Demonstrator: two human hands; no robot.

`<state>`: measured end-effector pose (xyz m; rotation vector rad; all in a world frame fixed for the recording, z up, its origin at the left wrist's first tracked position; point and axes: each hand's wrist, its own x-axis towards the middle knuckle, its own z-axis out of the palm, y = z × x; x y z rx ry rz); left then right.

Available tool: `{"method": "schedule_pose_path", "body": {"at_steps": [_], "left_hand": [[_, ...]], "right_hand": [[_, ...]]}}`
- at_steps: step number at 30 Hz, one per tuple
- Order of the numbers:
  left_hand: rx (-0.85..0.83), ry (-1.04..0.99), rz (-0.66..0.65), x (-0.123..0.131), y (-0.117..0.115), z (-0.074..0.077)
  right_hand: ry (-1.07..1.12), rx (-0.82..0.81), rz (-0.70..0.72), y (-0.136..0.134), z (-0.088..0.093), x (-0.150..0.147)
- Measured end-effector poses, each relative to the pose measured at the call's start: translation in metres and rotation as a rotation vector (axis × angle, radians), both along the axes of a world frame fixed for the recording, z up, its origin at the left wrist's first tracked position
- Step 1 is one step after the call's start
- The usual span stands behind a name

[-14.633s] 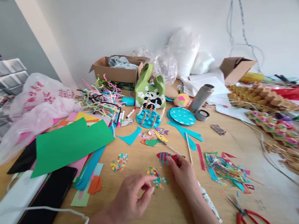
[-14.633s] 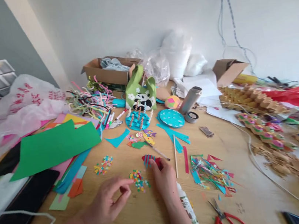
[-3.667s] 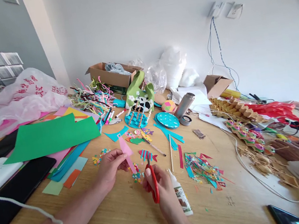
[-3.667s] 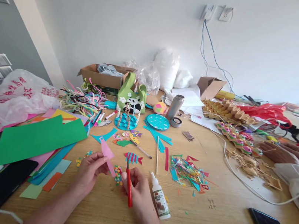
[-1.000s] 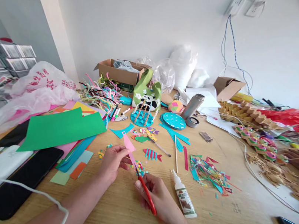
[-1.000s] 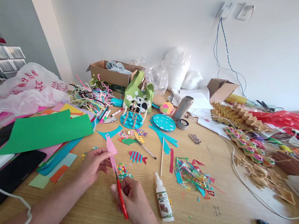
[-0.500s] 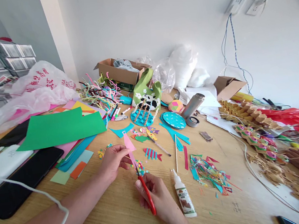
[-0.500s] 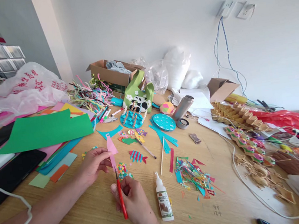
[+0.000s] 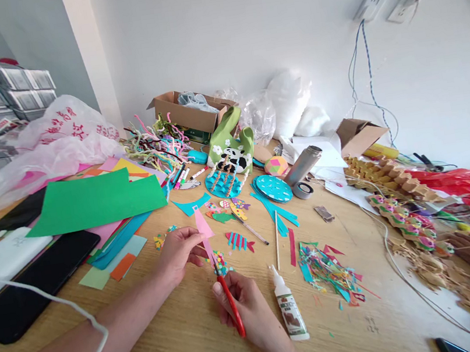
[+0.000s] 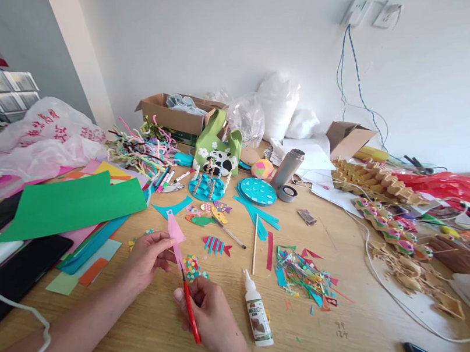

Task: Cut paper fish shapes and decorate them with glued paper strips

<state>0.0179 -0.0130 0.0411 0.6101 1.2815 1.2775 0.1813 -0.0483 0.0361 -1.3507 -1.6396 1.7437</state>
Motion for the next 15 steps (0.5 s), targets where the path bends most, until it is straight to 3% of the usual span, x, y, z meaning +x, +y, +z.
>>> {"method": "schedule_pose_path", "body": {"at_steps": [15], "left_hand": [[-0.003, -0.017, 0.01, 0.0006, 0.0001, 0.0004]], "right_hand": [[-0.003, 0.026, -0.006, 0.0, -0.0025, -0.0001]]}}
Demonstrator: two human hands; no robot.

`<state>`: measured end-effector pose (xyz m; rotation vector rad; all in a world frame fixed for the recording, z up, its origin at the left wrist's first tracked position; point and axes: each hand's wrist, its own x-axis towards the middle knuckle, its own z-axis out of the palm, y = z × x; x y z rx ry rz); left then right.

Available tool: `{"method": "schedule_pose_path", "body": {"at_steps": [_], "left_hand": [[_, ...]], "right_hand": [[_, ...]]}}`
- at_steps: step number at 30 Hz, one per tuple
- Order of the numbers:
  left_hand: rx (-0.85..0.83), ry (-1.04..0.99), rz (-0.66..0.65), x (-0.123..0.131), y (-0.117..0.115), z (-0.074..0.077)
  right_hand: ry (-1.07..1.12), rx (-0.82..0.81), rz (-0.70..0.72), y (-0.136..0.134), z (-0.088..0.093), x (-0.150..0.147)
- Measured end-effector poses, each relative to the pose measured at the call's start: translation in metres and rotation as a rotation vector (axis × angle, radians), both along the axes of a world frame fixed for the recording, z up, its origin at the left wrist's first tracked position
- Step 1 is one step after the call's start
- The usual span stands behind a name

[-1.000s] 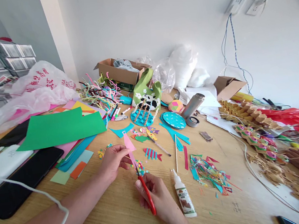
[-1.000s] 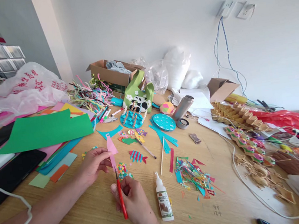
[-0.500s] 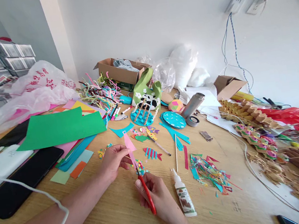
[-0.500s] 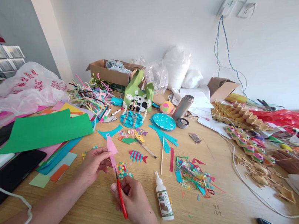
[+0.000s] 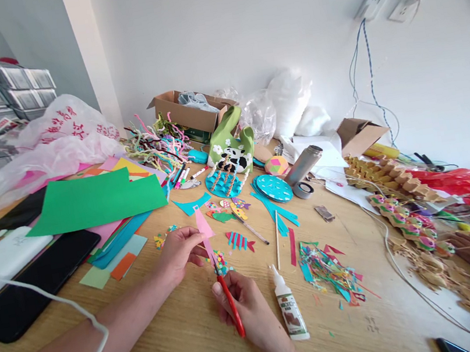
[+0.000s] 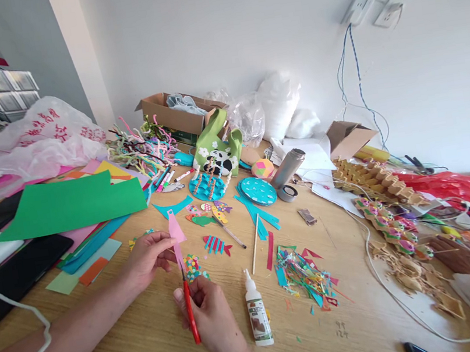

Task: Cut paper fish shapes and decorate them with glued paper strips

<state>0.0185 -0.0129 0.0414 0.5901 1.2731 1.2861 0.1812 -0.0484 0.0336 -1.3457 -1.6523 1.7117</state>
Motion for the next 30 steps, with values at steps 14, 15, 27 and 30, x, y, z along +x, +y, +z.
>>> {"method": "schedule_pose_path", "body": {"at_steps": [14, 15, 27, 30], "left_hand": [[-0.001, -0.002, -0.002, -0.0008, 0.0007, -0.0021], [0.0, -0.004, -0.001, -0.001, 0.0009, -0.0025], [0.008, -0.009, -0.001, -0.0008, 0.001, -0.0045], [0.008, -0.005, 0.002, -0.0007, 0.0011, -0.0046]], "right_hand": [[0.034, -0.005, -0.026, 0.0002, -0.0027, -0.0011], [0.035, -0.008, -0.03, -0.0002, -0.0028, -0.0011], [0.037, -0.013, -0.085, -0.0016, -0.0075, -0.0019], [0.025, -0.002, -0.083, -0.001, -0.0089, -0.0019]]}}
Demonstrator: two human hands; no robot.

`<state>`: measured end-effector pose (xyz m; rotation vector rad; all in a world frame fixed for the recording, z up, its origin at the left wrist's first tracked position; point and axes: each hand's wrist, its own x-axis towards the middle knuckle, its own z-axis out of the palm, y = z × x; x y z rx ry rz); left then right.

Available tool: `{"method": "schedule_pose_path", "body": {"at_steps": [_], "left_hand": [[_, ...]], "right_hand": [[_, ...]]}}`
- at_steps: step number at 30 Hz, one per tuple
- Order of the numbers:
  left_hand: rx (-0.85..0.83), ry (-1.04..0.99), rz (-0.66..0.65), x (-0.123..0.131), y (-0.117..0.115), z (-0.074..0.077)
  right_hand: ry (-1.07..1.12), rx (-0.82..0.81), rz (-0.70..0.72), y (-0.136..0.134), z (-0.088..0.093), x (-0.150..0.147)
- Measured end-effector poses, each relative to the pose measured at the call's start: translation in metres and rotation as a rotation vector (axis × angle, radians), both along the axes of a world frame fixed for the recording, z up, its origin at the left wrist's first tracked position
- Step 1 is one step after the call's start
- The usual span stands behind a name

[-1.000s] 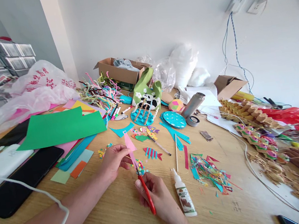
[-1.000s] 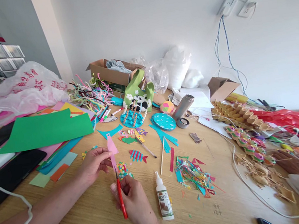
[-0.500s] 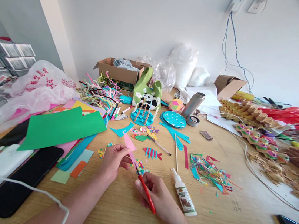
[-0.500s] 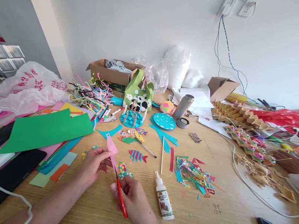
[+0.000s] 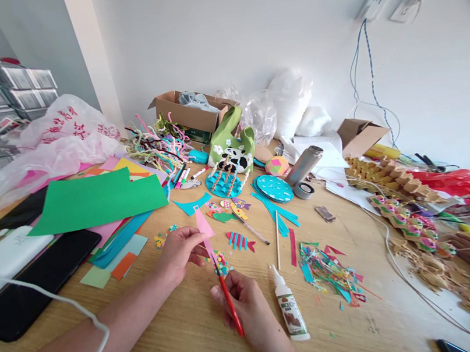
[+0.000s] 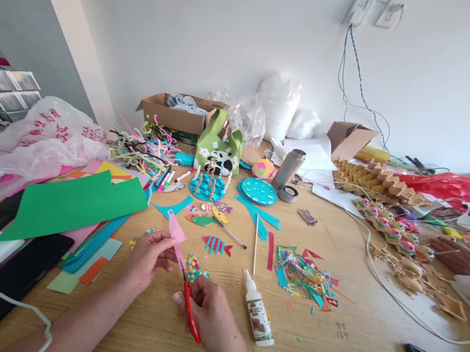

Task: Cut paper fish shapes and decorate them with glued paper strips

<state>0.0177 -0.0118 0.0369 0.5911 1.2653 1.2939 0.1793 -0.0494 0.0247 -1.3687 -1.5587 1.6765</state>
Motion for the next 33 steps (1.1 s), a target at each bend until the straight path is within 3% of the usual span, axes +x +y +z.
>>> {"method": "schedule_pose_path", "body": {"at_steps": [11, 33], "left_hand": [[0.005, 0.024, -0.006, 0.0025, -0.0015, 0.0039], [0.055, 0.054, -0.03, 0.0031, -0.0042, 0.0021]], "right_hand": [[-0.045, 0.047, 0.044, 0.0003, -0.0017, 0.0027], [0.015, -0.007, -0.014, 0.0001, 0.0007, 0.0004]]}}
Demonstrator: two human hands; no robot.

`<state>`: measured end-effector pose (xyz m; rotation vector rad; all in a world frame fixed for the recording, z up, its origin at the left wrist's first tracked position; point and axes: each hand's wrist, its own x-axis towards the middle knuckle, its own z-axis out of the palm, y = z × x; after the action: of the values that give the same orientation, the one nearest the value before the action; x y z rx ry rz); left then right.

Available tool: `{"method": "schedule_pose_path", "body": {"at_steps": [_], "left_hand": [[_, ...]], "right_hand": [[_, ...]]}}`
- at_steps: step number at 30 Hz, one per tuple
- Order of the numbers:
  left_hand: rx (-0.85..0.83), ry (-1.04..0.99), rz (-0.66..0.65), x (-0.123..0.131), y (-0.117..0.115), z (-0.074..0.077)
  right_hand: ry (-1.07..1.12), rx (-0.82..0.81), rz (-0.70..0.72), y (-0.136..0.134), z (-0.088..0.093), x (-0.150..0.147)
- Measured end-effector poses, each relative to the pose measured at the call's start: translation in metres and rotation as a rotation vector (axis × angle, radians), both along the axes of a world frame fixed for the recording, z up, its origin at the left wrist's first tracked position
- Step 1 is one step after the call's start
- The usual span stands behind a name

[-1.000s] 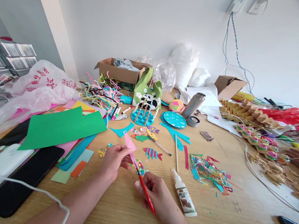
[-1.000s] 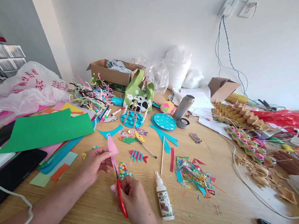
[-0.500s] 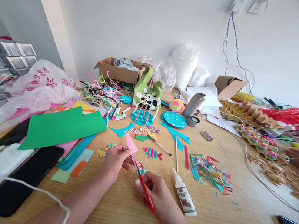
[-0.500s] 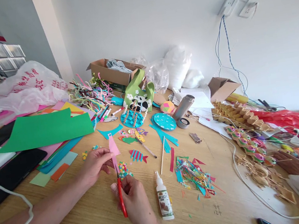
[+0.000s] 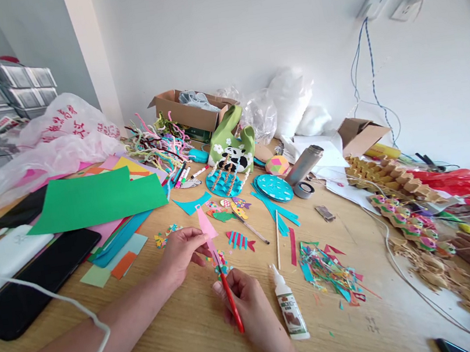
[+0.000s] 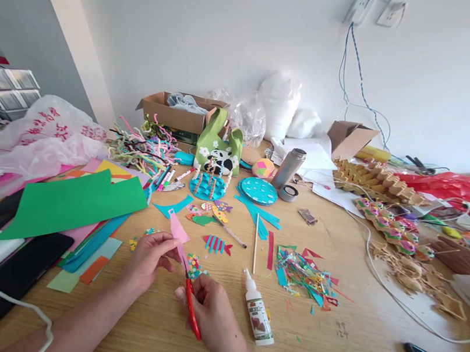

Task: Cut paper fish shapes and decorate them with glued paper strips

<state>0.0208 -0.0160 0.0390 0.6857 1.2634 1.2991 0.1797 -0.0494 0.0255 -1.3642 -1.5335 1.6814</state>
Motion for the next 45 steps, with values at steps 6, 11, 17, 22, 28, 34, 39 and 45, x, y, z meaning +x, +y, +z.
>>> {"method": "schedule_pose_path", "body": {"at_steps": [6, 11, 17, 22, 28, 34, 39, 45], "left_hand": [[-0.006, -0.008, -0.011, 0.0004, -0.0007, 0.0011], [-0.002, 0.002, -0.041, 0.0015, -0.0013, 0.0019], [-0.002, -0.011, -0.06, 0.002, -0.0016, -0.0003], [-0.01, -0.022, -0.059, 0.0017, -0.0019, -0.0007], [-0.01, -0.035, -0.077, 0.001, -0.002, 0.0014], [-0.01, -0.034, -0.101, 0.0015, -0.0028, -0.001], [-0.002, -0.033, -0.121, 0.0021, -0.003, -0.003], [-0.022, -0.035, -0.108, 0.0024, -0.003, -0.0016]], "right_hand": [[-0.037, 0.012, 0.022, 0.001, 0.0031, 0.0011], [-0.051, 0.027, 0.03, -0.0002, 0.0026, 0.0024], [-0.033, 0.013, 0.016, 0.0004, 0.0031, 0.0012], [-0.009, 0.015, -0.011, 0.0013, 0.0027, 0.0], [-0.026, 0.032, 0.005, 0.0009, 0.001, 0.002], [-0.042, 0.038, 0.016, 0.0012, 0.0022, 0.0022], [-0.038, 0.037, 0.01, 0.0015, 0.0006, 0.0016], [-0.019, 0.035, 0.002, 0.0014, -0.0012, 0.0014]]}}
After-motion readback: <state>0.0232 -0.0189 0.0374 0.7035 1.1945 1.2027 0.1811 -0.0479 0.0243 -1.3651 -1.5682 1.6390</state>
